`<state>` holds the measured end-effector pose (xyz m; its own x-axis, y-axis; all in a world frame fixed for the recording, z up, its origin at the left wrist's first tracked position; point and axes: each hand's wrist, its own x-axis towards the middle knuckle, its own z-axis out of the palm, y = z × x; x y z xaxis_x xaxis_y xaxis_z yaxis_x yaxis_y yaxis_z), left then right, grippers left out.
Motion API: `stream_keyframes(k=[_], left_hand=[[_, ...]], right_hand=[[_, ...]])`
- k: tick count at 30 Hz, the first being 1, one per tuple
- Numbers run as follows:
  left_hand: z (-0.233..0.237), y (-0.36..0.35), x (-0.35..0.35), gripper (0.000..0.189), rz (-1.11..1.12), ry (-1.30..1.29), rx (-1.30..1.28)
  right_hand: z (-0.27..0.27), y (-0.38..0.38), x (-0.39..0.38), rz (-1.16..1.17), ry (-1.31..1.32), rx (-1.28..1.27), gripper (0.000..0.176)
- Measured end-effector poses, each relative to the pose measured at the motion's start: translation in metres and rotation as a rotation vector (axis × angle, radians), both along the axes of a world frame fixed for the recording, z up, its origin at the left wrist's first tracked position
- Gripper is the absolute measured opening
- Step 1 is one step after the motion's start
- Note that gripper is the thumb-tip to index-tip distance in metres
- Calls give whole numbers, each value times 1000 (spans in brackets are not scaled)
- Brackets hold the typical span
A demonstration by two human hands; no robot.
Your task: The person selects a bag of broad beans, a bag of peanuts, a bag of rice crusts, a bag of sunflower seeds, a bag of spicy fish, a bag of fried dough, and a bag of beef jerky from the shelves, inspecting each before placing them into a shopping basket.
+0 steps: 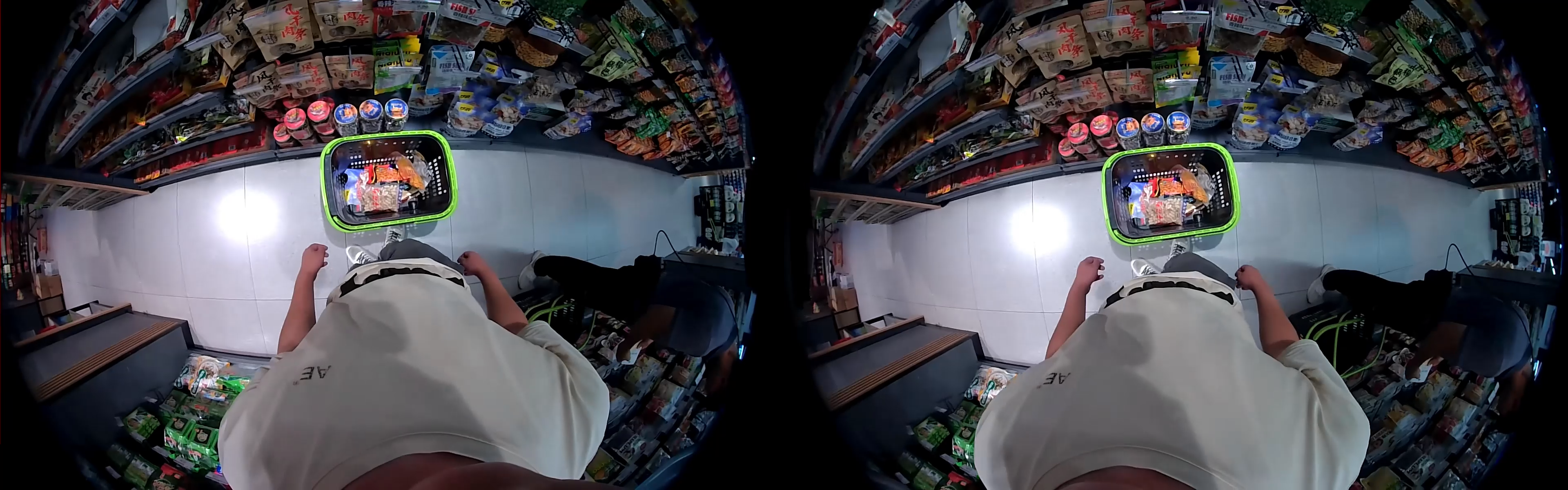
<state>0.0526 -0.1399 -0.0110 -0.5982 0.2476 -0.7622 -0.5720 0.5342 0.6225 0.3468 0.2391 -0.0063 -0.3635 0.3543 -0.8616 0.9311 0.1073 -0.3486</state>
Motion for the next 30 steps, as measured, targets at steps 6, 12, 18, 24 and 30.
stream_keyframes(k=[6,12,18,24,30], left_hand=[[-5,-17,9,22,-12,-80,-139],[3,-24,15,23,-1,-138,-189],[7,-11,10,26,-8,-47,-185],[25,8,3,25,-22,-44,-203],[-2,33,-10,27,-160,57,-179]], right_hand=[[-3,7,-34,167,59,126,25],[-25,26,-53,-47,165,-43,23],[-43,34,-58,-35,149,-106,21],[-76,42,-54,16,116,-105,18],[-81,49,-68,-82,154,-92,18]])
